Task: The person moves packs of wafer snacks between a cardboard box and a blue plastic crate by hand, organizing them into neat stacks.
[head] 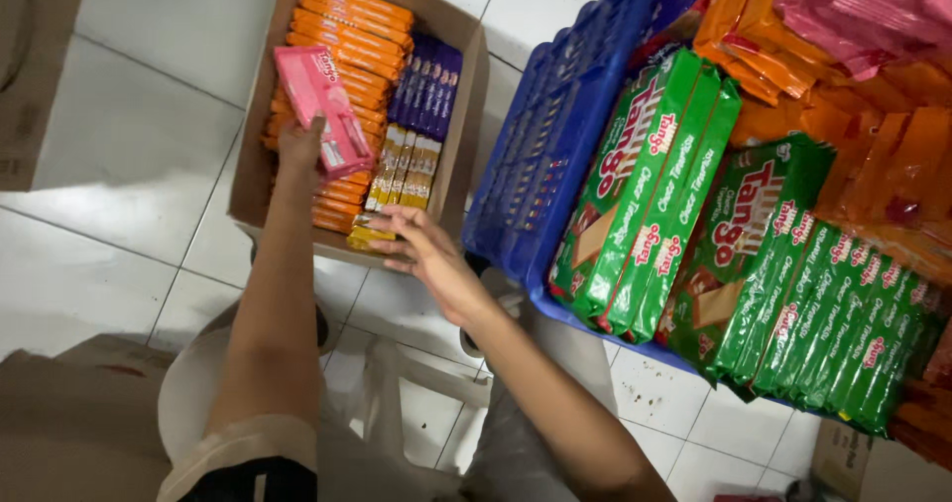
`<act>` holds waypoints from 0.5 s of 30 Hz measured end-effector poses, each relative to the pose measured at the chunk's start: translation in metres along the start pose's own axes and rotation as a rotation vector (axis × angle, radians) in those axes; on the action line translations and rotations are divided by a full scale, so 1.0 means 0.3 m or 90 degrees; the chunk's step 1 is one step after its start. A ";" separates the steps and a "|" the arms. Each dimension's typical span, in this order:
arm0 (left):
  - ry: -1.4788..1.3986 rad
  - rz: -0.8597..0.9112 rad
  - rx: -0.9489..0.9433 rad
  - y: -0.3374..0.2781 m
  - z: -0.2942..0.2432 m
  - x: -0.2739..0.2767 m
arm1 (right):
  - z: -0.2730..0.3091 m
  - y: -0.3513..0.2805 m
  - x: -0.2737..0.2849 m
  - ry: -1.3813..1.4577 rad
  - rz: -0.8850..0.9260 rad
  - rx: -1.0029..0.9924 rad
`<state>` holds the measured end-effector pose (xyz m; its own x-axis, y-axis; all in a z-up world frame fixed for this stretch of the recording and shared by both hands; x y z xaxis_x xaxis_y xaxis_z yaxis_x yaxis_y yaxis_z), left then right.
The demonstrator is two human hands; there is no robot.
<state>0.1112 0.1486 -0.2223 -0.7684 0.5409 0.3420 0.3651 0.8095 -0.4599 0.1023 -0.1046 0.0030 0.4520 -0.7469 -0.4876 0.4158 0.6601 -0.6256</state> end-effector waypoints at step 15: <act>0.274 0.017 -0.105 0.082 -0.014 -0.013 | 0.388 -0.807 -0.011 -0.690 -0.948 0.571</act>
<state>0.1255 0.1674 -0.2317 -0.4826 0.5798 0.6564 0.4877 0.8004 -0.3485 0.0920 -0.2526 0.2269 -0.4861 -0.5146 0.7064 0.8676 -0.1872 0.4606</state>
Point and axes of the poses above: each hand's wrist, its own y-axis towards the middle knuckle, its own x-axis out of the back of the hand, z = x × y, the point moved 7 cm from there along y, towards the middle knuckle, and after that the axes turned 9 degrees about y, right-handed, at the moved point
